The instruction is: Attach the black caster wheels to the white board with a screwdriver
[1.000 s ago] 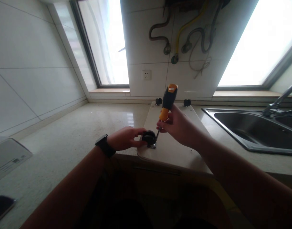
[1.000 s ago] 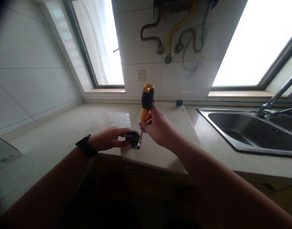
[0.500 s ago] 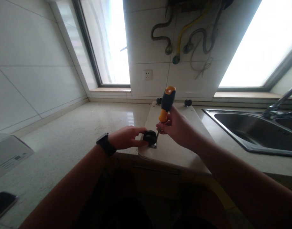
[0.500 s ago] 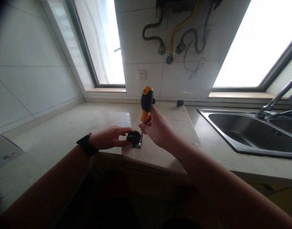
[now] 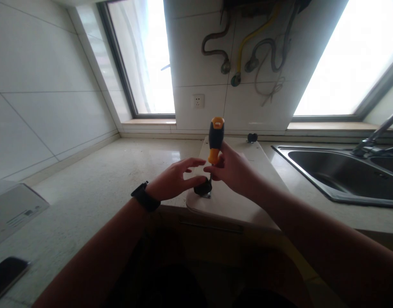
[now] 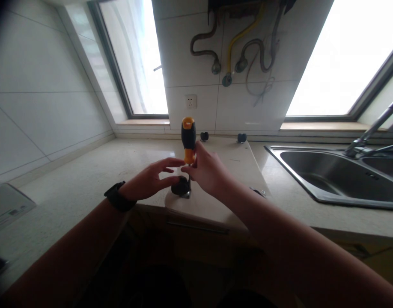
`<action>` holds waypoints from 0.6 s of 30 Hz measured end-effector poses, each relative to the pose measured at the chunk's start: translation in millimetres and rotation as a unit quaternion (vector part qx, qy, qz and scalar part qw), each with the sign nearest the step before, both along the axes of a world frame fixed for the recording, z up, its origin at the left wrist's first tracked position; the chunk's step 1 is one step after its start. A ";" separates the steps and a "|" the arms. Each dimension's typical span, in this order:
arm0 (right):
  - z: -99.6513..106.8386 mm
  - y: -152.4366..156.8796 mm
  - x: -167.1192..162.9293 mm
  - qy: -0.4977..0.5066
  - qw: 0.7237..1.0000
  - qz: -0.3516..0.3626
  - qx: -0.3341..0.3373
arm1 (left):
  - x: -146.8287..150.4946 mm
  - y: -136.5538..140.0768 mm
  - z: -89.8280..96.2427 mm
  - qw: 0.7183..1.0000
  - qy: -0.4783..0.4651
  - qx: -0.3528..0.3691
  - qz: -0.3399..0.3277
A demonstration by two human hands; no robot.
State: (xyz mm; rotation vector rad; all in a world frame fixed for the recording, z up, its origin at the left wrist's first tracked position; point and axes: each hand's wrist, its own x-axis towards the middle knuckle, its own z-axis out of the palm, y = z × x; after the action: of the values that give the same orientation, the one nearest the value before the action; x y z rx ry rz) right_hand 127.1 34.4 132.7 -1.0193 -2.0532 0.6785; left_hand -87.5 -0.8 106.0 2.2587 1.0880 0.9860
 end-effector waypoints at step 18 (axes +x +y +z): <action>105.7 12.6 53.4 -0.243 0.968 -0.006 0.065 | 77.4 23.4 44.5 0.937 -0.338 -0.068 -0.059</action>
State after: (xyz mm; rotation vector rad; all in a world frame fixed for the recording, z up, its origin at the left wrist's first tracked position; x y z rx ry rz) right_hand 180.5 47.0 238.5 -1.2068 -2.4668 0.2953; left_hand -10.1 22.7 150.4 1.6400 0.6768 1.4310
